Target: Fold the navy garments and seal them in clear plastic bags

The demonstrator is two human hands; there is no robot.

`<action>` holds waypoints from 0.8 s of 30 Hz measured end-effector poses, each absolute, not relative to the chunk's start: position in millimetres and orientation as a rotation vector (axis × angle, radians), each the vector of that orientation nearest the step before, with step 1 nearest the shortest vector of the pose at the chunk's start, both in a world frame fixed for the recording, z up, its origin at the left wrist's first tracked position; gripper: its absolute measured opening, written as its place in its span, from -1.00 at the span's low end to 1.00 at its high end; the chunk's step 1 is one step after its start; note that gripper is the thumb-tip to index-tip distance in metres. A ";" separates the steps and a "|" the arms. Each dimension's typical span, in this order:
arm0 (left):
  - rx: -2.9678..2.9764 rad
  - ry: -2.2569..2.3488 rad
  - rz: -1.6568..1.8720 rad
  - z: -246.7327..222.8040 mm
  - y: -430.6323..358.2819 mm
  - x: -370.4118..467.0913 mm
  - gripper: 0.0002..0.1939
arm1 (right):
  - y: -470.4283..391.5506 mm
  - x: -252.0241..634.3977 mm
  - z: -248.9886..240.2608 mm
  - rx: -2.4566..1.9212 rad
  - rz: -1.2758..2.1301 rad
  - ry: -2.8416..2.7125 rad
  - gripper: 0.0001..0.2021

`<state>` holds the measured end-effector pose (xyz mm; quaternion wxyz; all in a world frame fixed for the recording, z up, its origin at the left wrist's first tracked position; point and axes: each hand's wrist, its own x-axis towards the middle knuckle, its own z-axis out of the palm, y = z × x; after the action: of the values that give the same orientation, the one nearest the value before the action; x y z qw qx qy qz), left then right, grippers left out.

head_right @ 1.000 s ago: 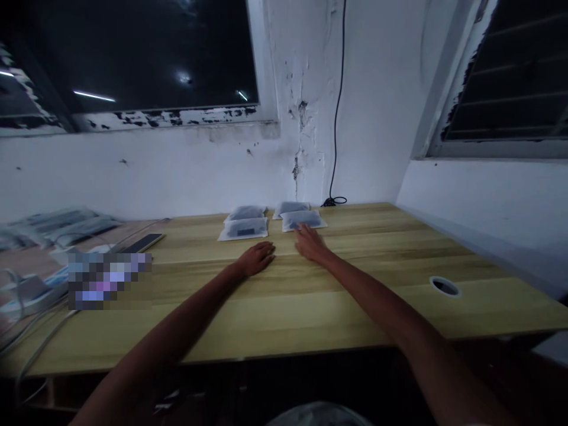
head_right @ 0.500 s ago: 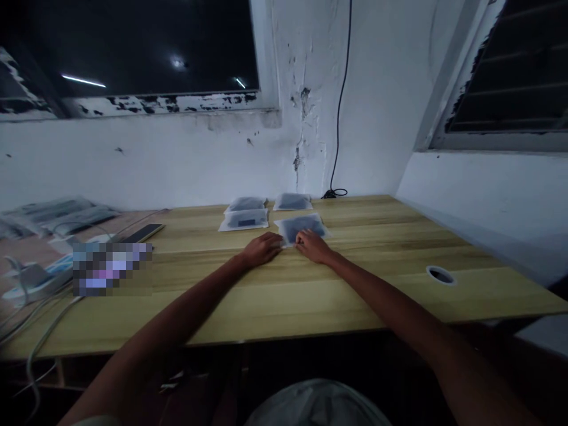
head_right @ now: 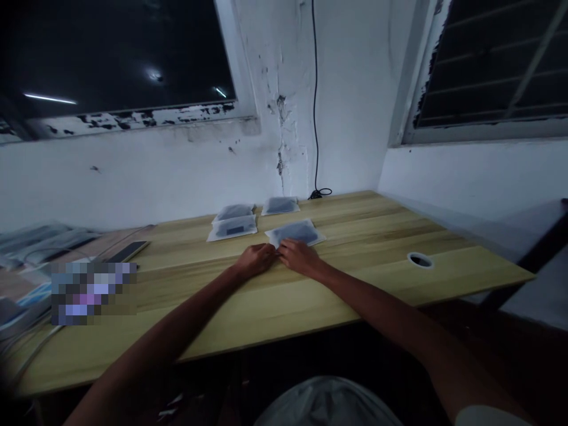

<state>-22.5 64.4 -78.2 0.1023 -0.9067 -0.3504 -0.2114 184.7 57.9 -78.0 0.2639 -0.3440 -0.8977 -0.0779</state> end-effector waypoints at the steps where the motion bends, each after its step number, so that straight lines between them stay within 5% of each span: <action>1: -2.684 -1.003 -0.622 -79.1 62.8 -20.3 -0.79 | 57.0 182.7 -78.3 -0.932 -0.265 -2.455 -0.92; 12: -2.503 -1.295 -0.946 -59.7 83.7 -43.4 -0.81 | 115.7 268.8 -60.0 -1.261 -0.348 -2.216 -0.84; 24: -2.523 -1.385 -0.647 -70.9 77.4 -40.9 -0.67 | 95.8 251.5 -57.7 -1.266 0.014 -2.177 -0.87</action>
<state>-40.9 77.4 -70.9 0.0958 -0.8514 -0.4673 -0.2182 251.5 95.8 -57.7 0.3063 -0.4786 -0.8229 0.0053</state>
